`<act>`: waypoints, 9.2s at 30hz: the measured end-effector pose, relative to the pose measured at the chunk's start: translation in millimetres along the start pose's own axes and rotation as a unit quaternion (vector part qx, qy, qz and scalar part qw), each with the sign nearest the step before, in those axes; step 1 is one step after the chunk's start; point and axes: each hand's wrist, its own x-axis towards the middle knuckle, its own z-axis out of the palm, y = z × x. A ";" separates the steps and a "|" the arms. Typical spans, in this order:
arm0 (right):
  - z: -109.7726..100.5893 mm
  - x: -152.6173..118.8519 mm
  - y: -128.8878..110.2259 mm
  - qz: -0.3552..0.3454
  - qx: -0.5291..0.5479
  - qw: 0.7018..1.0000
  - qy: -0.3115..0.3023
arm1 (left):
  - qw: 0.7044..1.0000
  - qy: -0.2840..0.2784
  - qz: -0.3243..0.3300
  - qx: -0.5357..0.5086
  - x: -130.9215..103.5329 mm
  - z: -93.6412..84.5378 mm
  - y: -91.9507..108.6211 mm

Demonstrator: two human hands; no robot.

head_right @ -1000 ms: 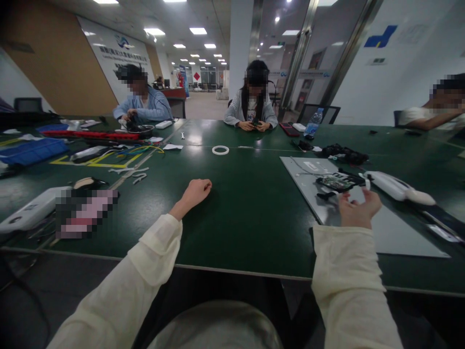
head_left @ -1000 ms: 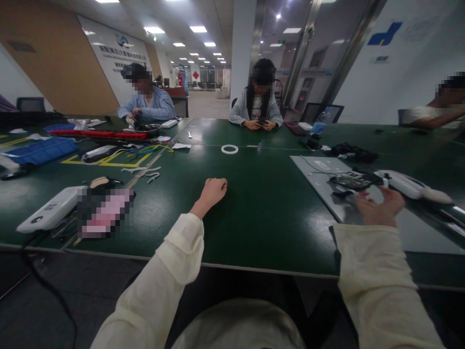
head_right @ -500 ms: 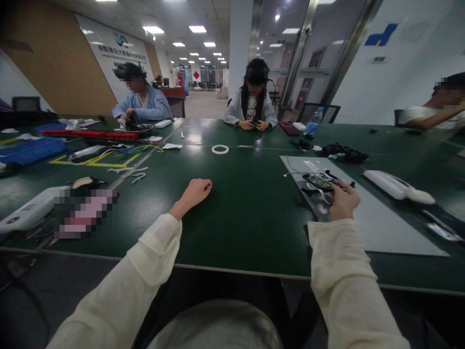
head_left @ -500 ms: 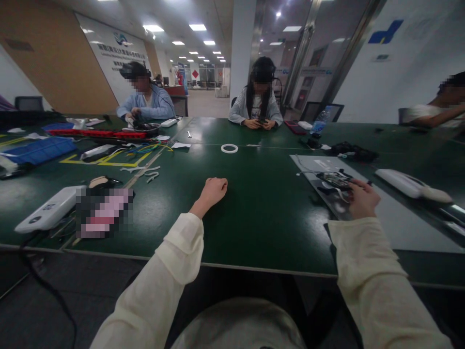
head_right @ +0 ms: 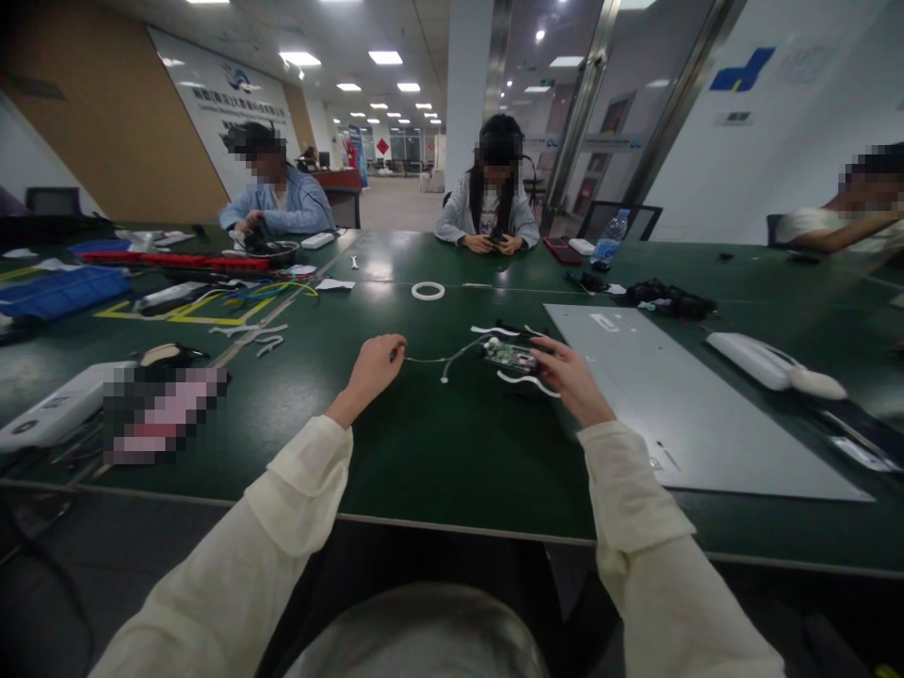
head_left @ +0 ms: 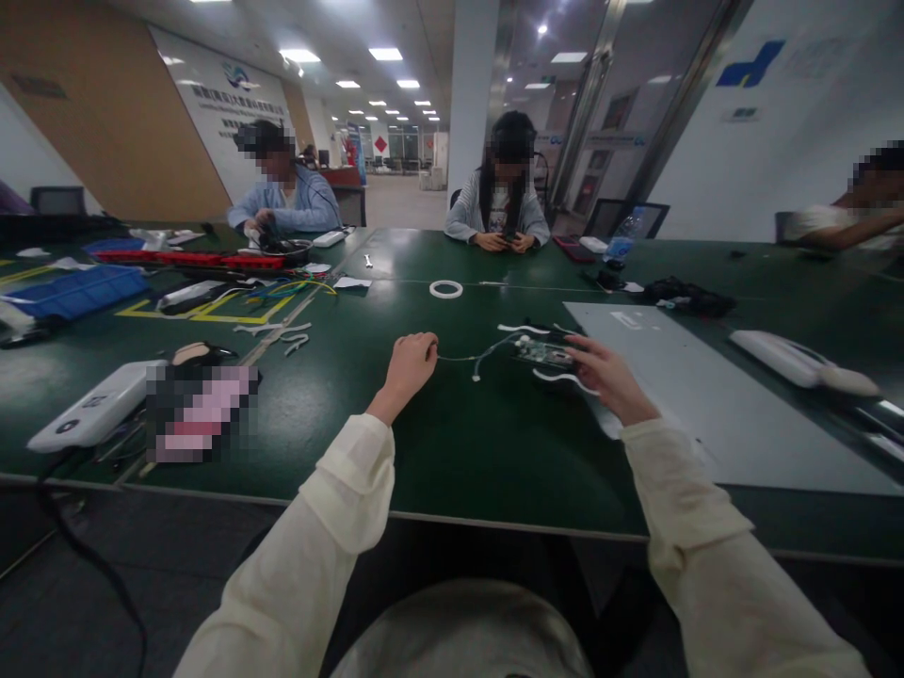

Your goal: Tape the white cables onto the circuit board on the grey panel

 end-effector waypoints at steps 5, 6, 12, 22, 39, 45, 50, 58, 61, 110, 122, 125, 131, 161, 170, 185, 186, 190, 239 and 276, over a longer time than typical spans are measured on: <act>50.9 -10.3 8.1 0.046 -0.020 0.989 -0.139 | 0.998 0.046 0.037 -0.013 0.8 -3.7 7.6; 58.6 -11.4 8.7 0.053 -0.027 0.985 -0.162 | 0.998 0.045 0.052 -0.017 0.7 -4.5 9.5; 81.5 -5.7 13.2 0.059 -0.090 0.965 -0.241 | 0.987 -0.035 0.156 -0.023 -2.4 -6.7 18.5; 54.0 4.3 18.4 -0.205 -0.396 0.892 -0.072 | 0.960 -0.181 0.212 -0.022 -4.2 -2.8 21.8; -50.8 37.4 45.1 -0.031 -0.700 0.699 0.146 | 0.963 -0.188 0.193 -0.025 -7.5 2.8 19.5; -48.8 37.9 43.8 -0.043 -0.709 0.691 0.132 | 0.964 -0.188 0.187 -0.029 -8.1 6.9 16.6; -47.9 37.1 43.1 -0.049 -0.701 0.699 0.134 | 0.964 -0.190 0.185 -0.031 -8.1 7.7 15.4; -43.5 36.2 43.0 -0.062 -0.705 0.697 0.115 | 0.964 -0.190 0.182 -0.027 -8.0 8.0 15.0; -43.4 37.5 43.3 -0.078 -0.707 0.693 0.112 | 0.964 -0.188 0.187 -0.029 -7.7 8.8 14.3; -35.9 36.4 43.8 -0.023 -0.729 0.673 0.121 | 0.961 -0.190 0.198 -0.027 -7.5 10.7 11.4; -8.1 19.9 36.7 -0.061 -0.717 0.689 0.080 | 0.961 -0.188 0.200 -0.013 -6.2 11.2 13.1; -0.3 17.0 32.4 -0.076 -0.715 0.691 0.074 | 0.961 -0.183 0.205 -0.012 -6.1 11.7 13.2; -7.7 21.9 27.4 -0.063 -0.711 0.692 0.106 | 0.962 -0.177 0.207 -0.018 -6.4 11.9 12.6; -11.1 22.4 42.2 -0.027 -0.732 0.675 0.086 | 0.961 -0.181 0.209 -0.007 -5.0 13.4 12.5; 13.0 7.9 40.9 -0.076 -0.725 0.682 0.060 | 0.963 -0.181 0.198 0.001 -5.9 13.1 14.4; 44.5 -42.9 23.7 -0.135 -0.684 0.715 -0.056 | 0.964 -0.180 0.197 0.007 -6.2 11.2 17.9; 46.8 -46.3 21.8 -0.144 -0.676 0.720 -0.062 | 0.964 -0.181 0.196 0.007 -6.4 11.0 18.1; 46.2 -45.3 12.7 -0.120 -0.643 0.755 -0.056 | 0.965 -0.180 0.191 0.003 -6.9 10.9 17.6; 67.5 -59.9 13.2 -0.283 -0.627 0.709 -0.157 | 0.979 -0.061 0.196 0.012 5.0 -17.8 8.0; 73.6 -88.8 17.7 -0.258 -0.595 0.732 -0.210 | 0.990 -0.006 0.138 0.007 12.0 -35.0 -8.5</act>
